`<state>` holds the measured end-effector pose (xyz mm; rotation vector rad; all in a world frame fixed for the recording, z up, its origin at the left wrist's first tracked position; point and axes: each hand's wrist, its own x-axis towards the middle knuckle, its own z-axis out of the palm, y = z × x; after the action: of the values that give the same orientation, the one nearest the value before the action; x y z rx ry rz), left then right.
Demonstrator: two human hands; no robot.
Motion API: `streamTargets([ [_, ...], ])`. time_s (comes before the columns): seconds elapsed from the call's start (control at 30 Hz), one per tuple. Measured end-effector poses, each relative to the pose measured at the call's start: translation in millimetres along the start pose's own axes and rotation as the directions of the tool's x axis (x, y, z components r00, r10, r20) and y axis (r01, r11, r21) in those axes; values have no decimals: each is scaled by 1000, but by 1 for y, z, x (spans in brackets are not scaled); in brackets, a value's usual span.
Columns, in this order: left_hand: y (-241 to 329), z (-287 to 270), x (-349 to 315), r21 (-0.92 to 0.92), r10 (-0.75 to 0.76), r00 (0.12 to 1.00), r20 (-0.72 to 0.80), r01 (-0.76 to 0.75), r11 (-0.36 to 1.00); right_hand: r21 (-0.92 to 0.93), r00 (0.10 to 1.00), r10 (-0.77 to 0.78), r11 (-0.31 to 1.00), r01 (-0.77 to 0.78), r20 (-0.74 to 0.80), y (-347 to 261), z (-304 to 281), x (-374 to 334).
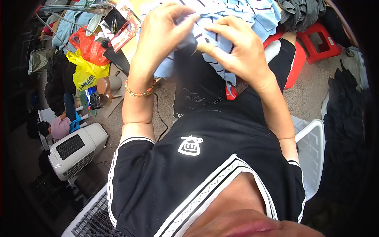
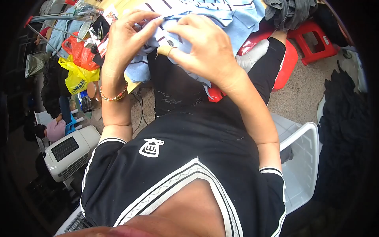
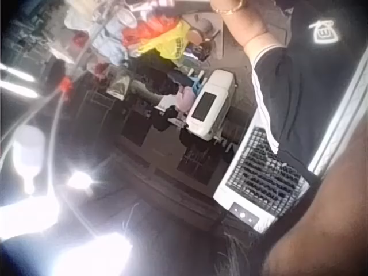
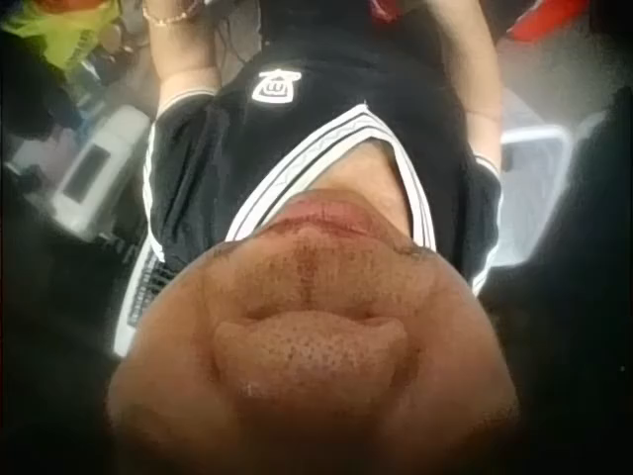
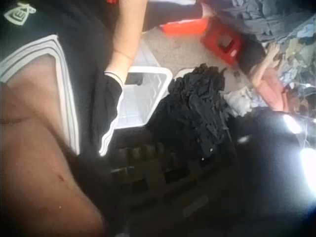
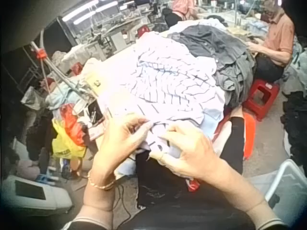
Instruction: Inspecting striped shirts for loose threads and button quality.
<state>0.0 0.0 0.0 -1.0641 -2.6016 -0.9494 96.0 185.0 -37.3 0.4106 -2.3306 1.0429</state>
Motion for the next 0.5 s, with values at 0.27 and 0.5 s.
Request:
streamTargets([
  [0.27,-11,-7,0,-351,-58,998,25,64,934,-148,997,-52,988,44,-55,-10,18,19],
  [0.5,-9,-18,-11,-590,-153,982,112,190,785,-230,971,-194,960,158,-140,-5,24,22],
])
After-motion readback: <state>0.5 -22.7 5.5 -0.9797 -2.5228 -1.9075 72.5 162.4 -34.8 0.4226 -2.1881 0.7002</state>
